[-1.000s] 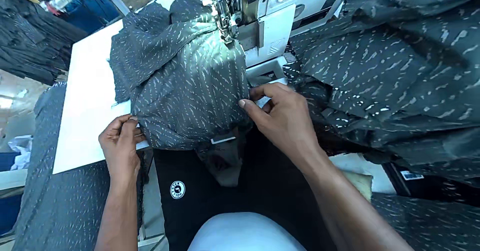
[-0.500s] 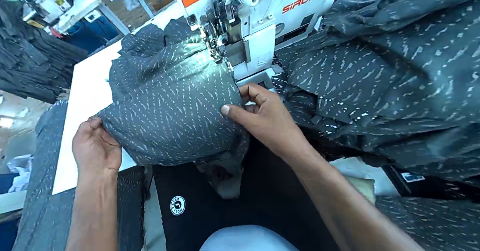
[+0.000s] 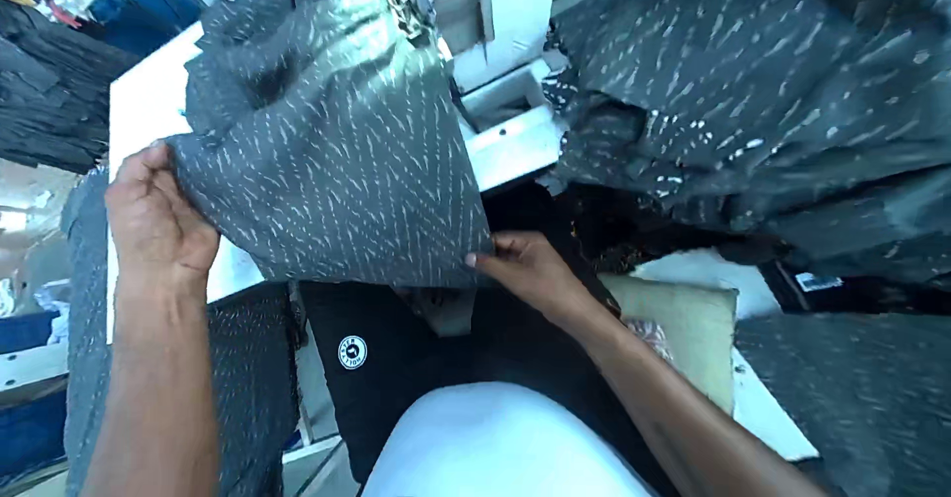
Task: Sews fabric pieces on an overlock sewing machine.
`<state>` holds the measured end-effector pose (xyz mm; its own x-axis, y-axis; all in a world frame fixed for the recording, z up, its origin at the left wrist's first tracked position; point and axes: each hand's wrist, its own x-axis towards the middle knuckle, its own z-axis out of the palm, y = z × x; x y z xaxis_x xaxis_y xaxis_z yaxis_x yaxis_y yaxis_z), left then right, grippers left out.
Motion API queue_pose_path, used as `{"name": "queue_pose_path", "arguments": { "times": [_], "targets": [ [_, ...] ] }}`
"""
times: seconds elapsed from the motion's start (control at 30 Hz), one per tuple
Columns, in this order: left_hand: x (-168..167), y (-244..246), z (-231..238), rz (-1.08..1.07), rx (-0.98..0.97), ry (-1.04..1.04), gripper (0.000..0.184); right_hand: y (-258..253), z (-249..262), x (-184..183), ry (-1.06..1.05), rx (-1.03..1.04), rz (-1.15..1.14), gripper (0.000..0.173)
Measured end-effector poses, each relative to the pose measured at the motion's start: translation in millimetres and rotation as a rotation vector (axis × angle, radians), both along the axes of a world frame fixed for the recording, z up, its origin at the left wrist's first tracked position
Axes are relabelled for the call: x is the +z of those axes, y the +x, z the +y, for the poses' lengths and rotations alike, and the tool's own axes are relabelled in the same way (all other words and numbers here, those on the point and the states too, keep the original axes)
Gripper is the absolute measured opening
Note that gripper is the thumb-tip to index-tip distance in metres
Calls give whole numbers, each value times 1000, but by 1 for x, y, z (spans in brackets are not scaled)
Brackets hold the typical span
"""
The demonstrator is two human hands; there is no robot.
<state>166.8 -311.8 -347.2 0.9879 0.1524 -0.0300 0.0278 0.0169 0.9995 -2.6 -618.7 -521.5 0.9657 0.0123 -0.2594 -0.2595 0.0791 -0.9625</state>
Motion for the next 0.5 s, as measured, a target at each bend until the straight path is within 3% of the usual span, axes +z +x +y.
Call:
{"name": "queue_pose_path", "arguments": {
  "times": [0.37,0.5],
  "targets": [
    [-1,21,11,-48,-13,9,24,15,1,-36,178,113,-101,21],
    [1,21,5,-46,-2,-5,26,22,11,-43,95,-36,-120,17]
  ]
}}
